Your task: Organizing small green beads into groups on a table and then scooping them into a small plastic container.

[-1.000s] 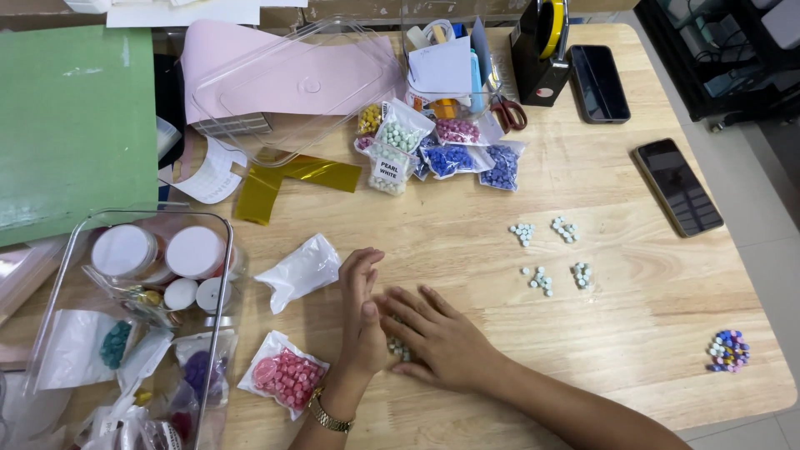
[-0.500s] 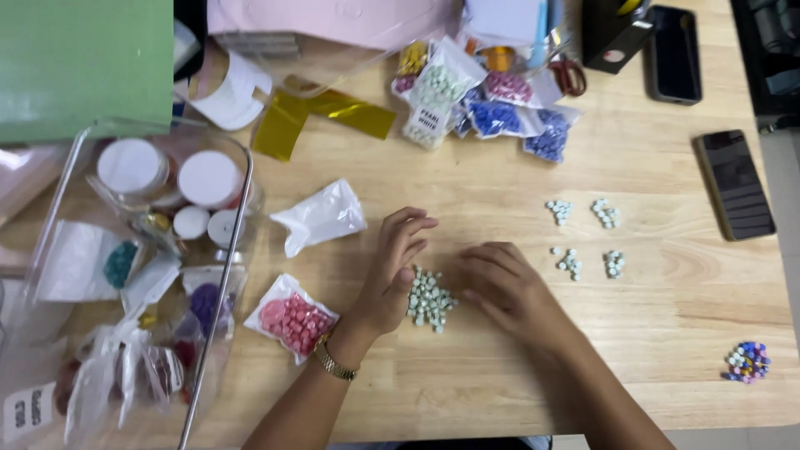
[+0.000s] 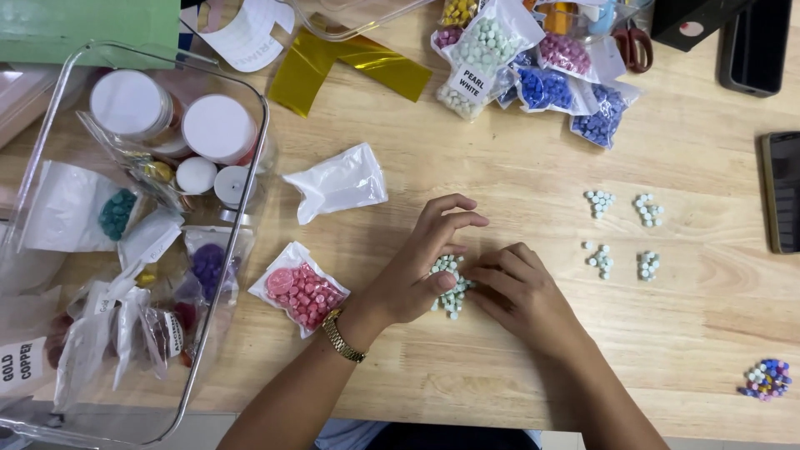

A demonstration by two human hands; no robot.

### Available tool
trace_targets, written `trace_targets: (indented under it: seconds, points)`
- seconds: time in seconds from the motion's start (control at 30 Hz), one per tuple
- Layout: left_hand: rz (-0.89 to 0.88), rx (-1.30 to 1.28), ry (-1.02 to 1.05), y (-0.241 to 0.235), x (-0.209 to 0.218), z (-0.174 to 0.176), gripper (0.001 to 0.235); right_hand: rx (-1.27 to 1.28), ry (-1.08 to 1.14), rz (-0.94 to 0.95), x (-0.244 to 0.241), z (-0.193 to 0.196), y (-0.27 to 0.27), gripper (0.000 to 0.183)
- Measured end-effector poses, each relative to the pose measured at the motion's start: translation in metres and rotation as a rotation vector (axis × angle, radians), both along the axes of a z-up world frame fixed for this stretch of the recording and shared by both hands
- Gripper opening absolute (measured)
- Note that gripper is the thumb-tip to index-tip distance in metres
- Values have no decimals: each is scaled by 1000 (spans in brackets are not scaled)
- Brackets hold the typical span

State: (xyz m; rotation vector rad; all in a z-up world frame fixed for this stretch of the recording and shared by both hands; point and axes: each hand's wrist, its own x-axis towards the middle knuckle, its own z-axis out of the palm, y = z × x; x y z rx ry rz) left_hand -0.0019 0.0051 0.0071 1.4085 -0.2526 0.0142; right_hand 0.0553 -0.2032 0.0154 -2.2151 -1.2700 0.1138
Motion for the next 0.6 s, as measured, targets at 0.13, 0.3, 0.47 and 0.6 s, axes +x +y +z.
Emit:
trace_targets:
  seconds: [0.13, 0.3, 0.47, 0.6]
  points:
    - [-1, -1, -1, 1, 1, 0, 93, 24, 45, -25, 0, 8, 4, 15]
    - [7, 1, 3, 2, 0, 2, 91, 9, -10, -73, 12, -4, -11, 16]
    - [73, 30, -10, 1, 1, -1, 89, 1, -87, -121, 23, -8, -21, 17]
    - [118, 49, -15, 1, 2, -4, 86, 11, -109, -103, 22, -14, -18, 24]
